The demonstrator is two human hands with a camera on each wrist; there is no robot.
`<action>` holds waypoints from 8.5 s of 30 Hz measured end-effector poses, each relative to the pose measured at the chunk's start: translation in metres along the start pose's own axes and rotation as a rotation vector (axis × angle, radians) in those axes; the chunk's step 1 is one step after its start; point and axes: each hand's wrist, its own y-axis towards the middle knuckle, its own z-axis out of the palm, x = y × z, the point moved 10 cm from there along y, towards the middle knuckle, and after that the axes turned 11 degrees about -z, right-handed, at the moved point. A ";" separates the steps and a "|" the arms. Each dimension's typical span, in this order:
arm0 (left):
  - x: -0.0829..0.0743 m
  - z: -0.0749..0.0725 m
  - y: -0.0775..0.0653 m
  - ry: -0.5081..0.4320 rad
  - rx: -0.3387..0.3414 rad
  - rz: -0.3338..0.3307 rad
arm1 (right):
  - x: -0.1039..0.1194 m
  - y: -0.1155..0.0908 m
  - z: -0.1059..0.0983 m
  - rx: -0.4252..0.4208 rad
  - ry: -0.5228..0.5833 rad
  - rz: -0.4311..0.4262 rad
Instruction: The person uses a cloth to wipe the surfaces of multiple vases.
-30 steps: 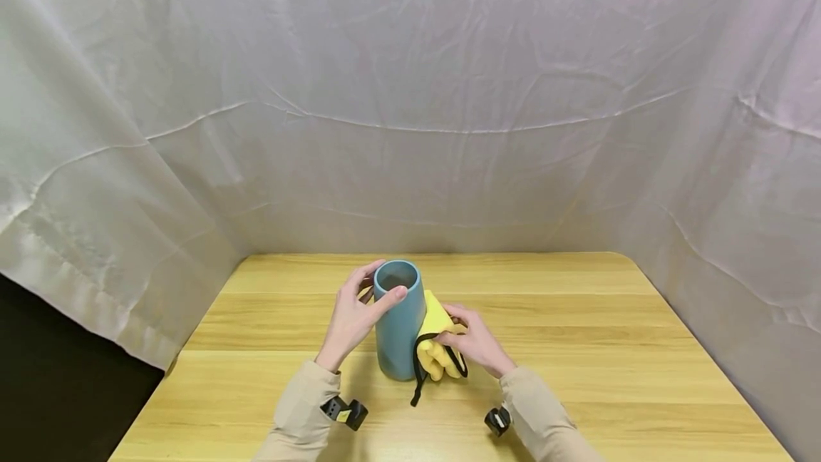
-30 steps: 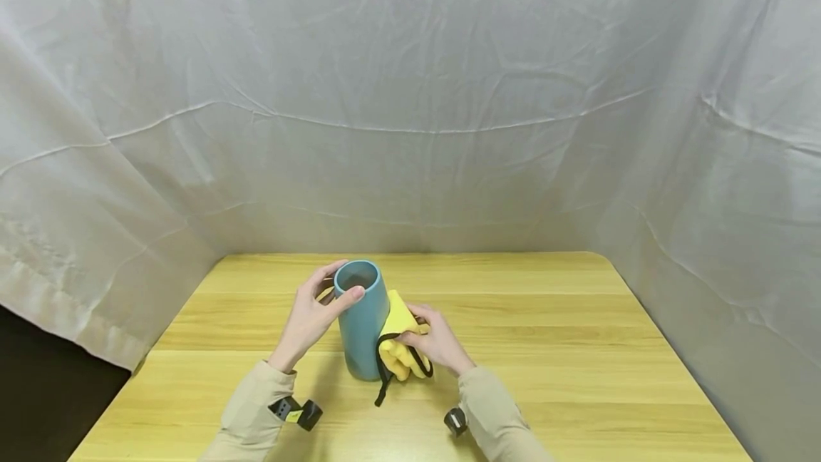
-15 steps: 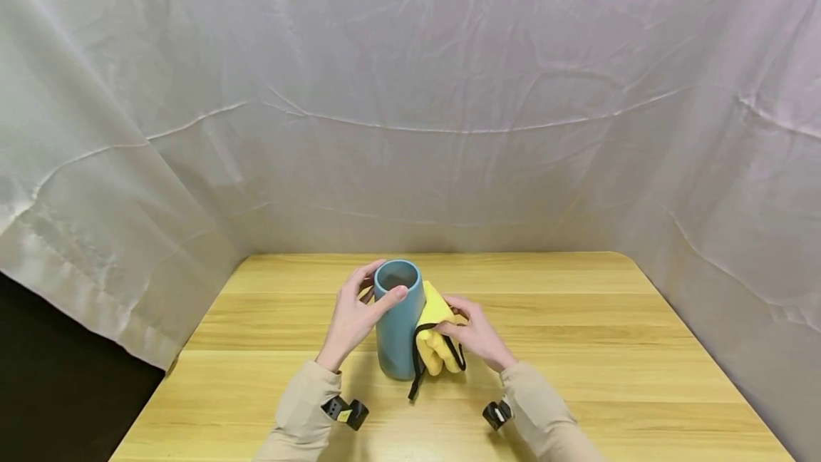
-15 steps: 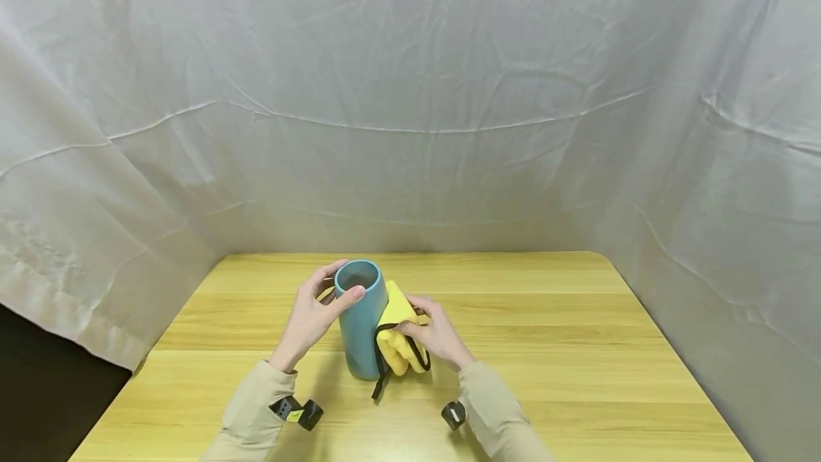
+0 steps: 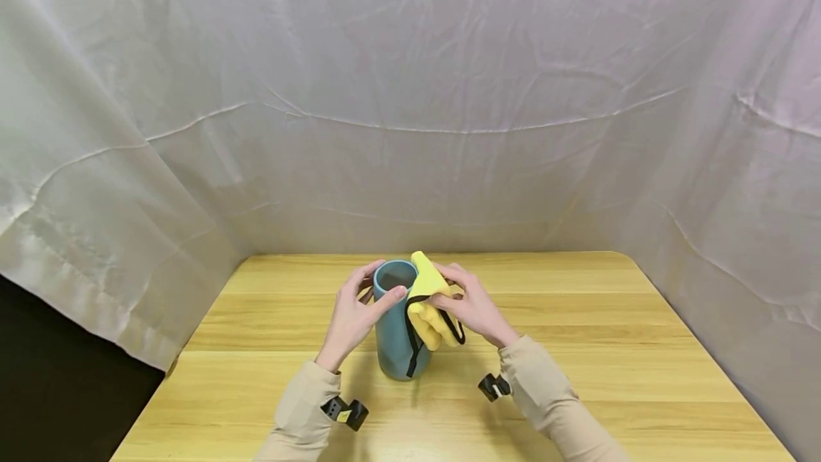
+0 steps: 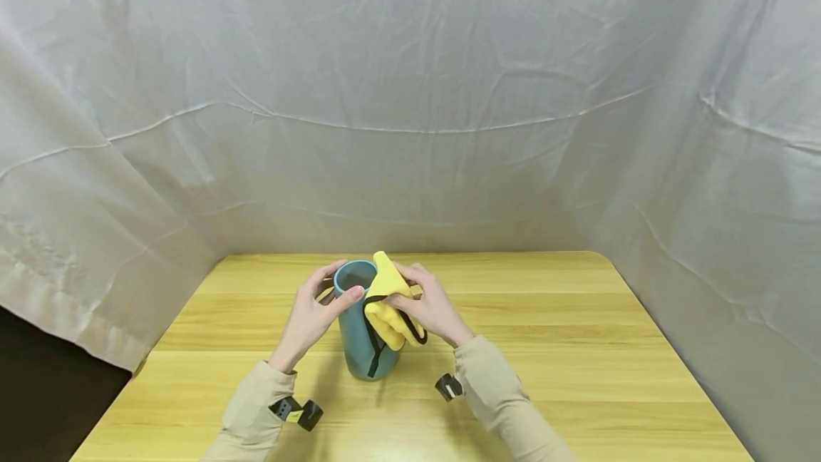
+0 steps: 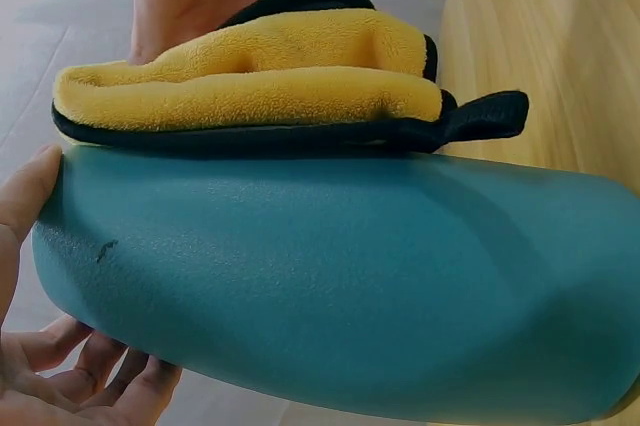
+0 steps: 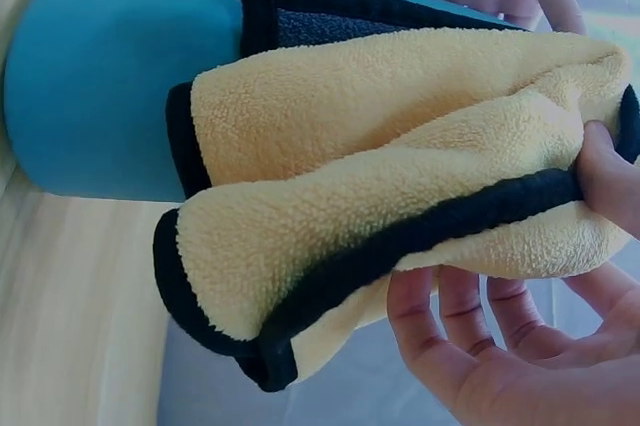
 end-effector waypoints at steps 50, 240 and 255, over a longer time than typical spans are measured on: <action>0.003 -0.002 -0.001 0.008 -0.008 -0.007 | -0.073 -0.042 0.025 0.065 -0.009 0.066; 0.005 -0.004 -0.001 -0.010 -0.013 -0.002 | -0.015 -0.012 0.010 -0.075 0.066 0.055; 0.006 -0.005 -0.002 -0.005 -0.009 -0.005 | -0.007 -0.009 0.010 -0.067 0.053 0.037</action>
